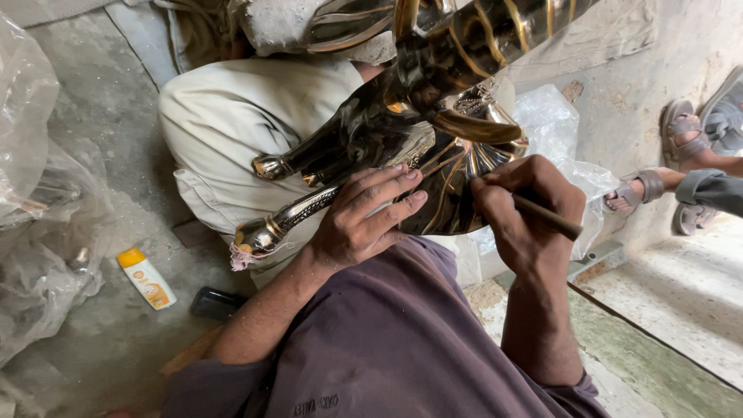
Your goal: The person sits on the floor and works on a large ornate metal sculpture. They use a small chisel and a wooden mallet to shape and refine details on the object, focusing on the head and neck area.
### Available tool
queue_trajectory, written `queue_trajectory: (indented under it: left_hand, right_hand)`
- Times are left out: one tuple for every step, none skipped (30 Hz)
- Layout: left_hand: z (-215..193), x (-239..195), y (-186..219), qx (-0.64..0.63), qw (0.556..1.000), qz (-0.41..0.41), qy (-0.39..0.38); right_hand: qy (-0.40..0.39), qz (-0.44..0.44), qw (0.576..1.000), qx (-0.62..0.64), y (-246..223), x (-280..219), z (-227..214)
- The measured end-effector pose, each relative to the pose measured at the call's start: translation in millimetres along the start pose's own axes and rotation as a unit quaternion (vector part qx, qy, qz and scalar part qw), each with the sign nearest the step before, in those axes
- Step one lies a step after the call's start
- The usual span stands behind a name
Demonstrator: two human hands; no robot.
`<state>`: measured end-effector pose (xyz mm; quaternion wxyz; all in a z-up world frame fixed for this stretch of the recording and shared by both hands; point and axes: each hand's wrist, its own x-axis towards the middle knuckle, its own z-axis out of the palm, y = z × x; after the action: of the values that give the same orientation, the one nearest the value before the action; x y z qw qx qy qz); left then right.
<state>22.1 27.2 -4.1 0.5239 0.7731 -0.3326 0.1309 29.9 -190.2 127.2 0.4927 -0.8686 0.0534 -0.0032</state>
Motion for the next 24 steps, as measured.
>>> queue_trajectory:
  left_hand:
    - [-1.0,0.4,0.2,0.001,1.0,-0.001,0.0]
    - [-2.2,0.7,0.5,0.002,1.0,-0.003,0.0]
    - [-3.7,0.1,1.7,0.002,1.0,-0.005,-0.002]
    - [-4.5,0.1,2.1,0.002,1.0,-0.006,-0.002]
    - [-4.9,0.3,2.7,0.001,1.0,-0.006,-0.003]
    - [-5.2,0.2,3.5,-0.001,1.0,-0.007,-0.004]
    - [-5.4,0.6,3.7,0.001,1.0,-0.01,-0.007]
    - [-5.6,0.7,4.1,0.003,1.0,-0.012,-0.011]
    - [-6.1,0.7,3.8,0.004,1.0,-0.015,-0.014]
    - [-5.8,1.2,3.1,0.001,1.0,-0.012,-0.011]
    - [-5.7,0.7,3.0,-0.003,1.0,-0.01,-0.008]
    - [-5.3,0.4,2.5,-0.006,1.0,-0.007,-0.006]
    - [-4.5,0.0,1.8,-0.003,1.0,-0.006,-0.008]
    - [-4.0,-0.5,1.1,0.0,1.0,-0.005,-0.01]
    - [-3.2,-0.8,0.7,0.004,1.0,-0.003,-0.011]
    - [-2.5,-1.1,0.5,-0.003,1.0,-0.003,-0.012]
    - [-1.9,-1.7,0.5,-0.009,1.0,-0.004,-0.012]
    - [-1.2,-2.2,0.5,-0.015,1.0,-0.005,-0.011]
    - [-0.7,-2.3,0.0,-0.017,1.0,-0.005,-0.011]
    - [-0.4,-2.2,-0.6,-0.018,1.0,-0.005,-0.01]
    - [0.0,-2.3,-1.0,-0.02,1.0,-0.005,-0.009]
    - [-0.1,-2.6,-1.1,-0.018,1.0,-0.005,-0.008]
    - [0.0,-2.6,-0.7,-0.015,1.0,-0.005,-0.008]
    - [0.0,-2.3,-0.5,-0.013,1.0,-0.005,-0.008]
  right_hand:
    - [-0.014,-0.009,1.0,0.013,-0.1,0.3,-1.1]
    - [-0.028,-0.017,0.999,0.026,0.1,0.4,-2.2]
    - [-0.042,-0.023,0.998,0.039,0.5,-0.7,-3.1]
    - [-0.05,-0.031,0.998,0.038,1.7,-0.7,-3.5]
    - [-0.058,-0.039,0.997,0.037,2.8,-1.0,-4.6]
    - [-0.066,-0.047,0.996,0.035,4.1,-0.5,-5.6]
    - [-0.073,-0.049,0.996,0.031,5.3,0.3,-6.3]
    - [-0.081,-0.052,0.995,0.027,6.2,1.3,-7.2]
    - [-0.088,-0.055,0.994,0.024,6.7,2.2,-7.8]
    - [-0.095,-0.059,0.994,0.019,6.6,2.4,-8.8]
    - [-0.101,-0.063,0.993,0.014,6.6,1.8,-9.7]
    - [-0.108,-0.066,0.992,0.009,6.4,0.6,-10.5]
    - [-0.111,-0.067,0.992,0.002,6.5,0.3,-11.5]
    - [-0.114,-0.067,0.991,-0.004,7.0,0.3,-12.1]
    - [-0.117,-0.068,0.991,-0.011,7.1,-0.5,-13.0]
    - [-0.124,-0.079,0.989,-0.015,7.9,0.0,-13.9]
    - [-0.13,-0.091,0.987,-0.019,8.8,0.3,-14.5]
    - [-0.137,-0.102,0.985,-0.023,9.5,0.5,-15.0]
    - [-0.143,-0.103,0.984,-0.023,10.1,1.4,-15.7]
    - [-0.15,-0.103,0.983,-0.022,10.2,1.7,-15.9]
    - [-0.156,-0.104,0.982,-0.022,10.2,2.6,-16.3]
    - [-0.158,-0.11,0.981,-0.022,9.1,2.0,-16.5]
    - [-0.159,-0.116,0.98,-0.021,7.6,1.2,-16.8]
    - [-0.161,-0.122,0.979,-0.021,5.5,0.8,-17.7]
